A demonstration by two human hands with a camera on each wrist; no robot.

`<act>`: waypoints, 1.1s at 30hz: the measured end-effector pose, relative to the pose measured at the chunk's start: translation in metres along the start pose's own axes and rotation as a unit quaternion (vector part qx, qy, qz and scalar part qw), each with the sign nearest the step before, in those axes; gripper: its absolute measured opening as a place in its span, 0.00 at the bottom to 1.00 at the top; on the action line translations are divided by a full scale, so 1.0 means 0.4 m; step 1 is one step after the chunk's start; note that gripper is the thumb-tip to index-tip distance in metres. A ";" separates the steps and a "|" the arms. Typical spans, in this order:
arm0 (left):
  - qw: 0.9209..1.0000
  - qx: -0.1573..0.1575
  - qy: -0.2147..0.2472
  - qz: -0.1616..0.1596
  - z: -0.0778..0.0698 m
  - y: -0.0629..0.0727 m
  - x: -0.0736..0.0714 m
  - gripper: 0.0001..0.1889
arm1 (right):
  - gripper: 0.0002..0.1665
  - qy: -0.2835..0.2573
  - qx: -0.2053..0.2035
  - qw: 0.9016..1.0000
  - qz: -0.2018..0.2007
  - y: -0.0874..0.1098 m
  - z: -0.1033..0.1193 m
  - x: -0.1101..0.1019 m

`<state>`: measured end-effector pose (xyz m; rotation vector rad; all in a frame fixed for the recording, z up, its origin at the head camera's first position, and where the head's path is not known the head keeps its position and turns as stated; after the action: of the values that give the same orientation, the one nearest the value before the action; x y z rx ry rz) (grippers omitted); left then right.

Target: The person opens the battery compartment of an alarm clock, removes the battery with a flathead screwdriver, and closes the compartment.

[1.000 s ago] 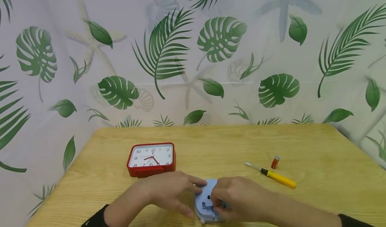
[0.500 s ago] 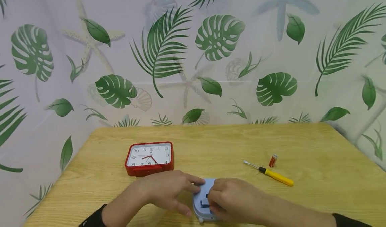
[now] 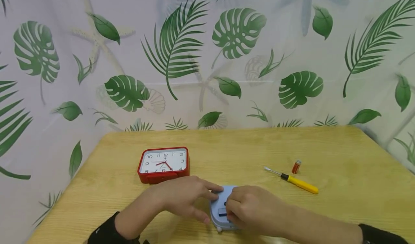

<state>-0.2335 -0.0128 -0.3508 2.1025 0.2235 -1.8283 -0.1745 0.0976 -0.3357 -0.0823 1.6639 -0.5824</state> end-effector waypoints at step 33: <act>1.000 0.005 0.015 -0.013 0.009 -0.003 -0.001 0.27 | 0.06 -0.177 0.189 0.950 0.175 -0.024 -0.063 0.021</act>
<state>-0.2374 -0.0128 -0.3509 2.1449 0.2520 -1.8173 -0.2026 0.0940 -0.3378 0.3634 1.1595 -0.5661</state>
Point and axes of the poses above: each hand's wrist, its own y-axis away from the middle knuckle, its own x-axis out of the palm, z = x × y, the point moved 7 cm from there along -y, towards the middle knuckle, and after that the axes turned 11 degrees about -y, right-handed, at the moved point
